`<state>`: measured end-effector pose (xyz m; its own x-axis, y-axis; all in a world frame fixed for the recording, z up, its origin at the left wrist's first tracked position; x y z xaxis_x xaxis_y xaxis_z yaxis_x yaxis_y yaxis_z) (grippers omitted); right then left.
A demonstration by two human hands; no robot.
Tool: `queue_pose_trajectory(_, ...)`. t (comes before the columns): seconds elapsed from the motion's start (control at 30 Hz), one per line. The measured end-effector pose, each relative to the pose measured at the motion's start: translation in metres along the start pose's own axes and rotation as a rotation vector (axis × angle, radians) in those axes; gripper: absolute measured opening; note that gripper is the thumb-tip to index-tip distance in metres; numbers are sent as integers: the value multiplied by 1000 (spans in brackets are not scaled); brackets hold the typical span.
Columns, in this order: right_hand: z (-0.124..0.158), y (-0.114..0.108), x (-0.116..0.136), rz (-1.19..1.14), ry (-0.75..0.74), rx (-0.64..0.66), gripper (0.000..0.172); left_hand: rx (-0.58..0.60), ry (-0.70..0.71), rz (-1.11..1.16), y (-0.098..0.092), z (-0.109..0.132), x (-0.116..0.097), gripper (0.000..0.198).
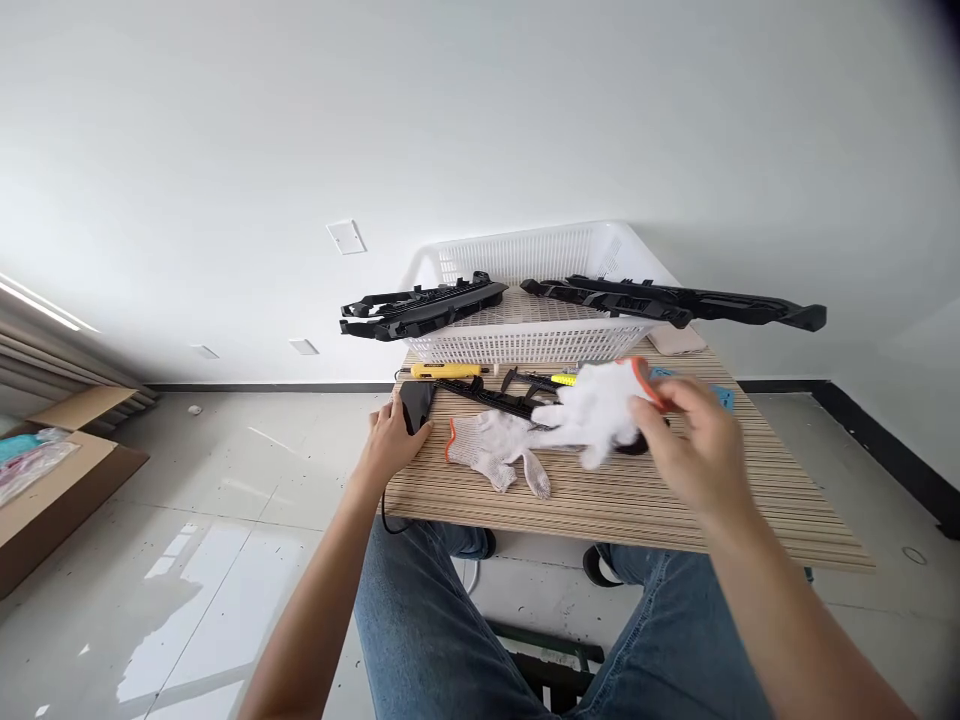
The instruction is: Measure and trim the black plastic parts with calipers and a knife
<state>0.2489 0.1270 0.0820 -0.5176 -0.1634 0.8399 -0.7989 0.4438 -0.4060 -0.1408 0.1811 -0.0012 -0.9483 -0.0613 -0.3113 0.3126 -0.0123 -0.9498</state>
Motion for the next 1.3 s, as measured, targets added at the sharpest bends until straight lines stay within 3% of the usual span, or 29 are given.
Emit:
queue_pose_trajectory(0.07, 12, -25, -7, 137, -59, -41, 31, 19, -8, 0, 0, 1, -1, 97)
queue_pose_trajectory(0.13, 26, -40, -27, 245, -11, 2, 37, 41, -18, -3, 0, 2, -4, 99)
queue_pose_trajectory(0.27, 63, -55, -90, 302, 360, 142, 46, 101, -52, -8, -1, 5, -8, 101)
queue_pose_trajectory(0.37, 93, -55, -116, 149, 585, 239, 53, 118, -64, -19, -3, 4, -11, 101)
queue_pose_trajectory(0.47, 119, -40, -114, -117, 723, 396, 76, 129, -77, -24, -3, 1, -12, 103)
queue_pose_trajectory(0.53, 132, -30, -103, -302, 767, 478, 81, 73, -67, -32, -8, 2, -17, 101)
queue_pose_trajectory(0.67, 149, -18, -84, -663, 749, 452, 56, -232, 121, 43, -27, 34, -61, 70)
queue_pose_trajectory(0.73, 164, -8, -80, -779, 799, 429, 46, -256, 274, 158, -19, 66, -95, 53)
queue_pose_trajectory(0.83, 193, 12, -74, -856, 931, 469, 50, 25, 585, 329, 25, 116, -154, 29)
queue_pose_trajectory(0.9, 208, 25, -69, -886, 996, 516, 56, 141, 661, 387, 50, 138, -175, 19)
queue_pose_trajectory(1.03, 211, 36, -62, -873, 975, 550, 58, 278, 570, 395, 76, 142, -182, 13)
queue_pose_trajectory(1.13, 197, 31, -58, -755, 896, 516, 51, 413, 518, 505, 79, 142, -183, 4)
queue_pose_trajectory(1.2, 188, 25, -57, -606, 856, 497, 49, 489, 487, 628, 78, 148, -187, 16)
queue_pose_trajectory(1.3, 171, 8, -45, -286, 597, 427, 38, 491, 399, 793, 79, 156, -190, 28)
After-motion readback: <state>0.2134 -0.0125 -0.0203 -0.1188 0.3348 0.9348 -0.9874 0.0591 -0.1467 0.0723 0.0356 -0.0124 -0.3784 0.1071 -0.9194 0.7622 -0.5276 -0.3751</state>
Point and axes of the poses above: each hand's wrist, its own z-axis away from the middle knuckle, its own y-axis out of the palm, x = y × z, the point moved 8 cm from there along -z, towards the middle knuckle, and after that the axes turned 8 degrees about y, right-handed, at the moved point
